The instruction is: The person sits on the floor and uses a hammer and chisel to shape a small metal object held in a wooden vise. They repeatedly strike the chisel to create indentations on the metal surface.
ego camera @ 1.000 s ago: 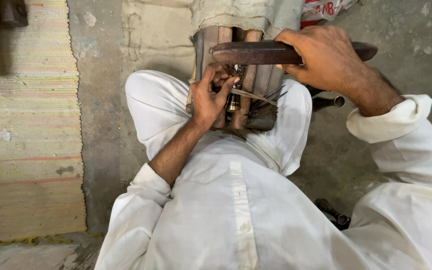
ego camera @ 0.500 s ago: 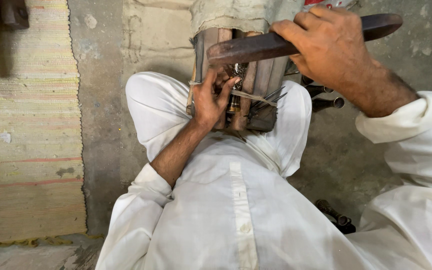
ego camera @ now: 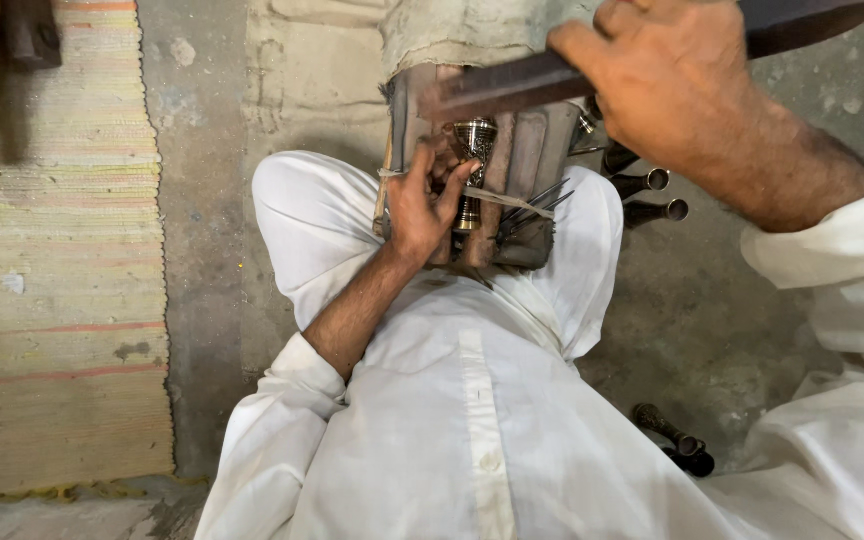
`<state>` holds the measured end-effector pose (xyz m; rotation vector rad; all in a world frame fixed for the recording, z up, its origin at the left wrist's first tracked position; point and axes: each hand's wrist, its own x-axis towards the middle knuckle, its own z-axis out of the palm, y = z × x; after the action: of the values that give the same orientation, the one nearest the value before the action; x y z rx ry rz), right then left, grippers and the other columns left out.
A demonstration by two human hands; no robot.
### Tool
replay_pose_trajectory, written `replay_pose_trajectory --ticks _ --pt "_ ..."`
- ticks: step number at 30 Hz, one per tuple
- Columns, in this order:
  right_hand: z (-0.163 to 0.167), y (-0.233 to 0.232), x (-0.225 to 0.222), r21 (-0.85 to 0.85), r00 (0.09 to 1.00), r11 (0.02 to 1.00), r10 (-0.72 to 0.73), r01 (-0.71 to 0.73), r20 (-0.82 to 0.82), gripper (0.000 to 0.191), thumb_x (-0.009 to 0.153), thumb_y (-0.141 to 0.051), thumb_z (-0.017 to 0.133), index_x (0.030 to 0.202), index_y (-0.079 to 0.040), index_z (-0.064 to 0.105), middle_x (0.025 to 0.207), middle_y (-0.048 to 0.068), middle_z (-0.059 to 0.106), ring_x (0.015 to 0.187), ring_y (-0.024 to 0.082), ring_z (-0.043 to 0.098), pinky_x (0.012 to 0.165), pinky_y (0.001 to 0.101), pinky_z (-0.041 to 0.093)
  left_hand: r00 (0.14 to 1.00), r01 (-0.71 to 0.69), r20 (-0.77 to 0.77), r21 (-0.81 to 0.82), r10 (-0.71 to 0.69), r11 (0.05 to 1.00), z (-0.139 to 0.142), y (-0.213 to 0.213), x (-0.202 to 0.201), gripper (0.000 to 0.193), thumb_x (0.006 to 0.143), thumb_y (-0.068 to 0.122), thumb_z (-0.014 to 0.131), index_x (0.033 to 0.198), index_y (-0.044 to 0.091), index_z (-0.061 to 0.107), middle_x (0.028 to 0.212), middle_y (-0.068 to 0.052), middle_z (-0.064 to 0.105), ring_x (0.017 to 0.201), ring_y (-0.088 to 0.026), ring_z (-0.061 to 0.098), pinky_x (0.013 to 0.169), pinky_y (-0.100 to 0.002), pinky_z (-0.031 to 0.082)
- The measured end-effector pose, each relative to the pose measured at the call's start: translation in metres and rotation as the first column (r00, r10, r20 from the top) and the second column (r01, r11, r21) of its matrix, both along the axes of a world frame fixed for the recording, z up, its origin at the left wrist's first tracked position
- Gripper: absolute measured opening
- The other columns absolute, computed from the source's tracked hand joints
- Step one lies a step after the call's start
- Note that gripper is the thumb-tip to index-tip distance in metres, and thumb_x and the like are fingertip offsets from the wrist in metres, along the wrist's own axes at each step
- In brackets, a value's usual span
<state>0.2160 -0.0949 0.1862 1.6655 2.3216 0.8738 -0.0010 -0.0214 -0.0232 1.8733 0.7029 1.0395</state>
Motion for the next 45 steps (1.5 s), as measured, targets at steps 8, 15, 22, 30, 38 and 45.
replay_pose_trajectory --ticks 8,15,22,30,38,45 --pt "-0.001 0.001 0.0 -0.01 0.983 1.0 -0.015 0.013 -0.182 0.036 0.076 -0.02 0.081 0.111 -0.013 0.077 0.089 0.004 0.072 0.088 0.022 0.068 0.07 0.0386 0.049 1.0 0.002 -0.007 -0.011 -0.002 1.0 -0.002 0.0 0.0 0.037 0.099 0.014 0.078 0.128 0.002 0.057 0.096 -0.012 0.077 0.082 -0.016 0.076 0.068 -0.03 0.063" --pt "-0.005 0.003 0.0 -0.068 0.982 0.997 -0.053 0.041 -0.18 0.032 0.078 -0.016 0.081 0.109 -0.012 0.074 0.09 0.004 0.071 0.09 0.021 0.068 0.074 0.0369 0.05 0.997 0.004 -0.077 -0.123 -0.014 0.992 0.0 0.0 0.0 0.04 0.096 0.017 0.079 0.126 0.002 0.059 0.087 -0.01 0.077 0.072 -0.014 0.075 0.059 -0.028 0.058" --pt "-0.007 0.002 0.002 -0.069 0.992 0.996 -0.057 0.049 -0.116 0.026 0.08 -0.014 0.078 0.104 -0.014 0.069 0.089 0.001 0.071 0.087 0.018 0.069 0.071 0.0333 0.05 1.0 -0.009 -0.015 -0.084 0.008 0.996 0.0 -0.002 -0.001 0.037 0.097 0.016 0.081 0.125 0.004 0.061 0.08 -0.007 0.074 0.069 -0.011 0.071 0.061 -0.028 0.057" --pt "-0.006 0.007 0.001 -0.091 0.989 0.992 -0.099 0.089 -0.109 0.022 0.084 -0.015 0.079 0.105 -0.017 0.074 0.09 -0.001 0.072 0.081 0.019 0.07 0.066 0.0342 0.05 0.999 0.0 -0.052 -0.096 -0.005 0.995 -0.007 0.0 -0.002 0.041 0.095 0.017 0.082 0.128 0.004 0.062 0.077 -0.007 0.071 0.063 -0.011 0.066 0.056 -0.029 0.053" --pt "-0.012 0.007 0.003 -0.027 0.983 0.998 -0.06 0.056 -0.171 0.019 0.089 -0.013 0.077 0.107 -0.015 0.073 0.088 0.0 0.072 0.086 0.017 0.071 0.073 0.0328 0.052 0.998 0.034 -0.05 -0.063 -0.037 0.997 -0.008 0.004 -0.001 0.04 0.096 0.017 0.08 0.128 0.003 0.061 0.082 -0.005 0.073 0.069 -0.011 0.071 0.059 -0.027 0.056" --pt "-0.013 0.01 0.005 -0.07 0.993 0.996 -0.06 0.053 -0.099 0.015 0.092 -0.017 0.08 0.104 -0.014 0.071 0.085 0.002 0.07 0.081 0.018 0.069 0.071 0.0341 0.051 0.996 -0.033 0.076 -0.172 0.046 0.985 -0.005 -0.002 -0.002 0.039 0.095 0.014 0.083 0.124 0.003 0.06 0.084 -0.007 0.074 0.075 -0.01 0.07 0.065 -0.025 0.057"
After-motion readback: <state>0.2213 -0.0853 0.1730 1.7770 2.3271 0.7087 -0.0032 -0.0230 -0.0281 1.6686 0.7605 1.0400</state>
